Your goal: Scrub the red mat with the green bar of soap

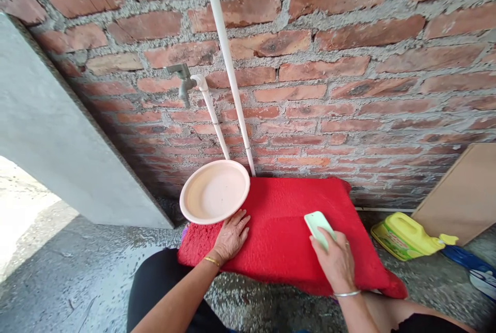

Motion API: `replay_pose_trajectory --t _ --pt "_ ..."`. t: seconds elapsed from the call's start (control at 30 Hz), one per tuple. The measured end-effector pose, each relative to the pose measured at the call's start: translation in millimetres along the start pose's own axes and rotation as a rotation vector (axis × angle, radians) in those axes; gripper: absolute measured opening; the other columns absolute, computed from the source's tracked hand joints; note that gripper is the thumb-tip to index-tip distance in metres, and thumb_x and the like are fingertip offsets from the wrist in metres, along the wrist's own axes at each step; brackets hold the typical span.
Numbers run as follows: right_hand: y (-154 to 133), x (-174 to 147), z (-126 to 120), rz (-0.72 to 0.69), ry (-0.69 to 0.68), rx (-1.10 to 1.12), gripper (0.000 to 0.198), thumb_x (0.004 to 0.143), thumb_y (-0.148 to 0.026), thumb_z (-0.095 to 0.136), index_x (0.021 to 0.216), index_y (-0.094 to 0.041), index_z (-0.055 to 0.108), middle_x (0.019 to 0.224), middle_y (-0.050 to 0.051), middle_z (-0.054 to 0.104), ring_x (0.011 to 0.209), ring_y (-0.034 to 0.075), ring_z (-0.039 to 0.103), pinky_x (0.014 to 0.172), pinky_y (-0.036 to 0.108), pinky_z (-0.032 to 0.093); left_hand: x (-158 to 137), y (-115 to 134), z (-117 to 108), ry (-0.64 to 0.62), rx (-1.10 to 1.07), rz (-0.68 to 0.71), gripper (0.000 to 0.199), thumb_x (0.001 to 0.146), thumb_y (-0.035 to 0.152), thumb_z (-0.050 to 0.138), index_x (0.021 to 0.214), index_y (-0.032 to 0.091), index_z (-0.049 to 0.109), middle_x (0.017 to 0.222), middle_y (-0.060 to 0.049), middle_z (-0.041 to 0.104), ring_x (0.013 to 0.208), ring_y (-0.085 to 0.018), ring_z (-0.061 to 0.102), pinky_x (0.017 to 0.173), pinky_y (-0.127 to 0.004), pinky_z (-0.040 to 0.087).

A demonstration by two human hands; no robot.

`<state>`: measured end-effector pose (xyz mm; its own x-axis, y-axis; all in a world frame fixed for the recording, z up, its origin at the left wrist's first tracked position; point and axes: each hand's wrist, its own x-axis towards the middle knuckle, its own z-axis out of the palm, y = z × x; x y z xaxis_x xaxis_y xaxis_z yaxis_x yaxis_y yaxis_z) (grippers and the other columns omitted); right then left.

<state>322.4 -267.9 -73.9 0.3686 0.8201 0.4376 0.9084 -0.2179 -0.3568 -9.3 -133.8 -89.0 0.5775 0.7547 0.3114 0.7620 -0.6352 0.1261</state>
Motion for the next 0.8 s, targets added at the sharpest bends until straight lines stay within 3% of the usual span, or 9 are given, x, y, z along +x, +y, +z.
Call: replay_pose_trajectory --t 0.07,0.13,0.3,0.4,0.57,0.63,0.7,0.8 --pt "24.7 10.5 -10.7 0.132 0.066 -0.071 0.051 0.09 -0.06 0.048 0.107 -0.021 0.075 0.086 0.01 0.053 0.078 0.025 0.053 0.073 0.04 0.048 0.3 0.2 -0.3 -0.005 -0.006 0.0 0.04 0.093 0.024 0.05 0.131 0.023 0.062 0.142 -0.008 0.058 0.135 -0.025 0.049 0.114 -0.047 0.04" --pt "28.8 14.4 -14.1 0.17 0.107 -0.065 0.055 0.09 -0.063 0.046 0.108 -0.019 0.075 0.086 0.01 0.052 0.08 0.027 0.053 0.073 0.041 0.048 0.4 0.3 -0.9 -0.001 -0.017 0.004 0.039 0.093 0.024 0.05 0.131 0.023 0.062 0.142 -0.008 0.058 0.135 -0.024 0.049 0.114 -0.047 0.039" --pt "-31.0 -6.3 9.0 -0.135 0.032 0.141 0.045 0.092 -0.058 0.05 0.111 -0.024 0.073 0.101 0.01 0.056 0.09 0.024 0.056 0.081 0.036 0.048 0.2 -0.1 -2.1 0.004 0.002 0.015 0.039 0.093 0.024 0.05 0.131 0.023 0.062 0.141 -0.008 0.059 0.135 -0.025 0.049 0.114 -0.047 0.04" --pt "-37.9 -11.8 15.6 -0.204 -0.006 0.124 0.039 0.092 -0.054 0.051 0.111 -0.027 0.073 0.103 0.009 0.057 0.087 0.022 0.055 0.08 0.035 0.047 0.1 -0.7 -1.8 0.009 0.013 0.011 0.038 0.093 0.024 0.051 0.129 0.023 0.063 0.141 -0.009 0.059 0.133 -0.025 0.051 0.113 -0.047 0.041" --pt "29.9 9.3 -6.7 0.111 0.113 -0.066 0.049 0.09 -0.059 0.048 0.105 -0.021 0.075 0.089 0.01 0.054 0.079 0.025 0.052 0.075 0.04 0.046 0.2 -0.5 -1.0 0.007 -0.003 0.014 0.039 0.093 0.023 0.051 0.13 0.022 0.062 0.142 -0.009 0.059 0.134 -0.025 0.05 0.113 -0.047 0.041" --pt "39.8 17.4 -12.0 0.183 0.168 -0.078 0.053 0.089 -0.061 0.047 0.105 -0.018 0.074 0.088 0.011 0.054 0.081 0.027 0.051 0.075 0.041 0.045 0.4 0.5 -1.1 0.005 -0.005 0.012 0.04 0.093 0.023 0.051 0.131 0.022 0.062 0.141 -0.009 0.059 0.135 -0.024 0.049 0.114 -0.046 0.04" --pt "23.1 20.1 -8.3 0.138 0.173 -0.015 0.052 0.089 -0.061 0.049 0.106 -0.018 0.073 0.09 0.011 0.054 0.085 0.027 0.052 0.077 0.041 0.046 0.8 1.7 -1.6 -0.002 -0.007 0.009 0.04 0.093 0.023 0.05 0.131 0.023 0.062 0.141 -0.009 0.059 0.135 -0.024 0.049 0.115 -0.046 0.039" --pt "-39.8 13.3 8.3 -0.052 0.038 0.145 0.041 0.088 -0.053 0.055 0.108 -0.021 0.072 0.095 0.01 0.055 0.088 0.025 0.054 0.08 0.038 0.047 1.6 3.5 -3.2 -0.013 -0.008 -0.004 0.039 0.093 0.024 0.05 0.13 0.023 0.062 0.142 -0.008 0.058 0.136 -0.024 0.048 0.115 -0.048 0.038"
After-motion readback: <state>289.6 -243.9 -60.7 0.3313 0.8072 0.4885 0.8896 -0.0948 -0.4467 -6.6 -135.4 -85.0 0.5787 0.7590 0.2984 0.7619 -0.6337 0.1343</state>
